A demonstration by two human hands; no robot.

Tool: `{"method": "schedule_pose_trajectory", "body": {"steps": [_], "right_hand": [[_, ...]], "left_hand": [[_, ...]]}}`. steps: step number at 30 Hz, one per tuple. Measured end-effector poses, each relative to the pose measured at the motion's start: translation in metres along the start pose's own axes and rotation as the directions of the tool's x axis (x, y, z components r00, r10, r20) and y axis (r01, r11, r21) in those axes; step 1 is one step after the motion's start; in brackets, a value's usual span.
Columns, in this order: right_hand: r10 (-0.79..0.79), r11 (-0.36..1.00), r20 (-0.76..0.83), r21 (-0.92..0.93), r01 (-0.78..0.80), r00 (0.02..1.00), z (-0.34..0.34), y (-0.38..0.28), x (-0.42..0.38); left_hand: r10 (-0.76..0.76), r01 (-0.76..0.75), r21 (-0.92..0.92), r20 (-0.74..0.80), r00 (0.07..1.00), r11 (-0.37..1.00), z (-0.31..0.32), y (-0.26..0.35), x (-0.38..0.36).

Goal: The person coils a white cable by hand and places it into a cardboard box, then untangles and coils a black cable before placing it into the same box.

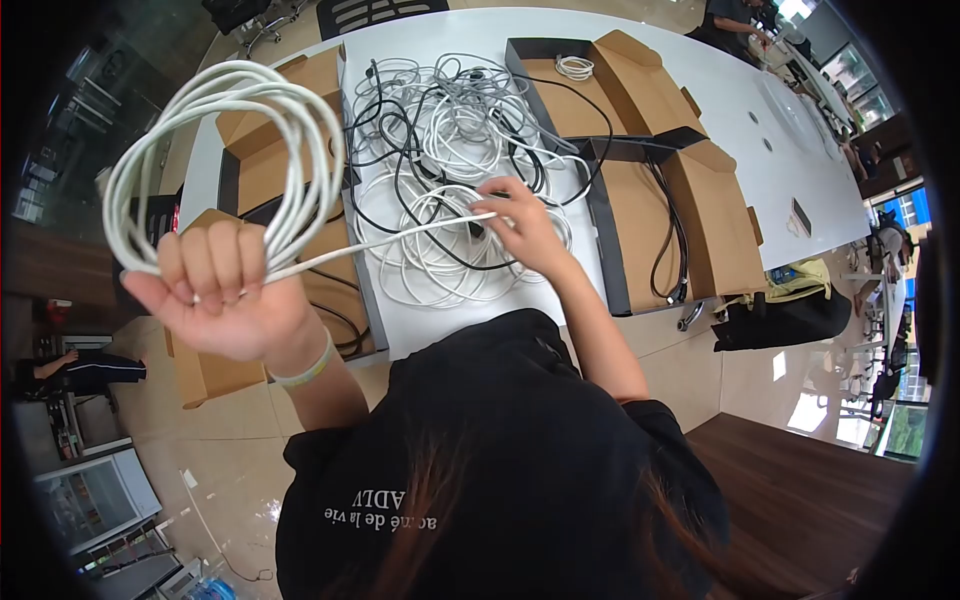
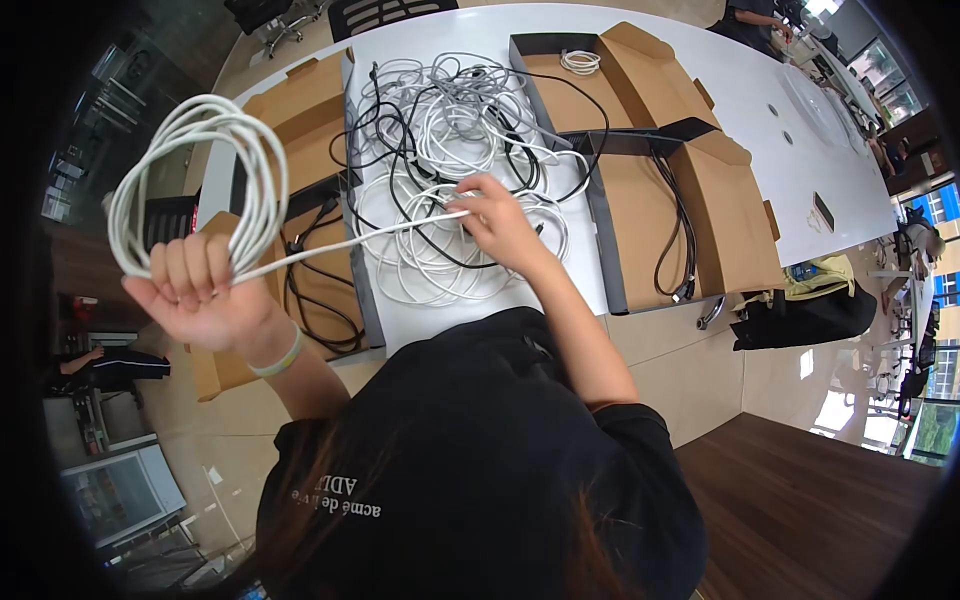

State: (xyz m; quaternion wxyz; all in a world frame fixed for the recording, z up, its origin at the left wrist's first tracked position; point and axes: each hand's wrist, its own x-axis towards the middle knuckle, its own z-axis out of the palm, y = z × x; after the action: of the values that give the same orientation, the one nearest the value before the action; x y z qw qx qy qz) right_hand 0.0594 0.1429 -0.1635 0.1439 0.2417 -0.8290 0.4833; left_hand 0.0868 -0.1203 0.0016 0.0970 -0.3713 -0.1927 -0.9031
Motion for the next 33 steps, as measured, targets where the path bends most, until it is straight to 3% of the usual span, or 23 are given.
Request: {"method": "schedule_pose_trajectory", "body": {"steps": [2, 6, 8, 9, 11, 12, 13, 15, 18, 22, 24, 25, 26, 27, 29, 31, 33], "right_hand": [[0.059, 0.993, 0.005, 0.107, -0.059, 0.998, -0.018, -0.007, -0.001], [0.193, 0.854, -0.105, 0.508, -0.114, 0.976, -0.053, 0.003, -0.018], [0.215, 0.96, -0.232, 0.231, -0.161, 0.948, -0.065, 0.006, -0.028], [0.239, 0.953, -0.299, 0.254, -0.164, 0.924, -0.066, 0.0, -0.031], [0.167, 0.984, -0.229, 0.099, -0.148, 0.959, -0.074, 0.011, -0.044], [0.263, 0.91, -0.125, 0.361, -0.203, 0.957, -0.076, -0.004, -0.044], [0.461, 0.701, 0.047, 0.593, -0.396, 0.886, -0.073, -0.01, -0.048], [0.427, 0.478, 0.172, 0.791, -0.383, 0.888, -0.074, -0.021, -0.056], [0.466, 0.137, 0.185, 0.951, -0.277, 0.865, -0.076, -0.022, -0.067], [0.21, -0.36, 0.21, 0.925, -0.124, 0.955, -0.075, -0.015, -0.085], [0.317, -0.256, 0.138, 0.965, -0.055, 0.938, -0.082, -0.011, -0.092], [0.345, -0.064, 0.094, 0.995, -0.076, 0.934, -0.088, -0.01, -0.096], [0.381, 0.168, 0.13, 0.964, -0.207, 0.916, -0.098, -0.009, -0.1], [0.423, 0.385, 0.152, 0.862, -0.329, 0.893, -0.107, -0.008, -0.102], [0.577, 0.557, 0.155, 0.643, -0.526, 0.802, -0.116, -0.015, -0.105], [0.661, 0.72, 0.008, 0.276, -0.637, 0.75, -0.118, -0.013, -0.108], [0.517, 0.856, -0.19, 0.089, -0.51, 0.834, -0.118, -0.001, -0.114]], "left_hand": [[-0.03, 0.03, -0.052, 0.013, 0.999, 0.998, -0.003, -0.009, -0.005], [-0.316, 0.277, -0.292, -0.094, 0.944, 0.915, -0.011, -0.043, -0.028], [-0.486, 0.406, -0.438, -0.083, 0.87, 0.802, -0.018, -0.069, -0.045], [-0.554, 0.454, -0.512, -0.052, 0.831, 0.73, -0.02, -0.084, -0.053], [-0.652, 0.503, -0.635, -0.001, 0.758, 0.586, -0.022, -0.11, -0.068], [-0.688, 0.524, -0.67, 0.029, 0.726, 0.525, -0.023, -0.121, -0.074], [-0.72, 0.542, -0.702, 0.061, 0.691, 0.461, -0.024, -0.13, -0.079], [-0.791, 0.613, -0.66, 0.046, 0.611, 0.435, -0.027, -0.145, -0.089], [-0.852, 0.684, -0.599, 0.007, 0.524, 0.416, -0.028, -0.162, -0.103], [-0.87, 0.74, -0.468, -0.159, 0.467, 0.483, -0.032, -0.184, -0.124], [-0.874, 0.768, -0.421, -0.276, 0.399, 0.483, -0.029, -0.197, -0.134], [-0.878, 0.765, -0.439, -0.315, 0.36, 0.471, -0.027, -0.203, -0.139], [-0.868, 0.778, -0.417, -0.375, 0.324, 0.47, -0.024, -0.209, -0.144], [-0.852, 0.809, -0.335, -0.395, 0.345, 0.483, -0.024, -0.215, -0.15], [-0.806, 0.855, -0.205, -0.491, 0.331, 0.476, -0.014, -0.227, -0.158], [-0.811, 0.852, -0.251, -0.509, 0.288, 0.46, -0.013, -0.242, -0.168], [-0.822, 0.823, -0.351, -0.523, 0.224, 0.448, -0.015, -0.258, -0.176]]}}
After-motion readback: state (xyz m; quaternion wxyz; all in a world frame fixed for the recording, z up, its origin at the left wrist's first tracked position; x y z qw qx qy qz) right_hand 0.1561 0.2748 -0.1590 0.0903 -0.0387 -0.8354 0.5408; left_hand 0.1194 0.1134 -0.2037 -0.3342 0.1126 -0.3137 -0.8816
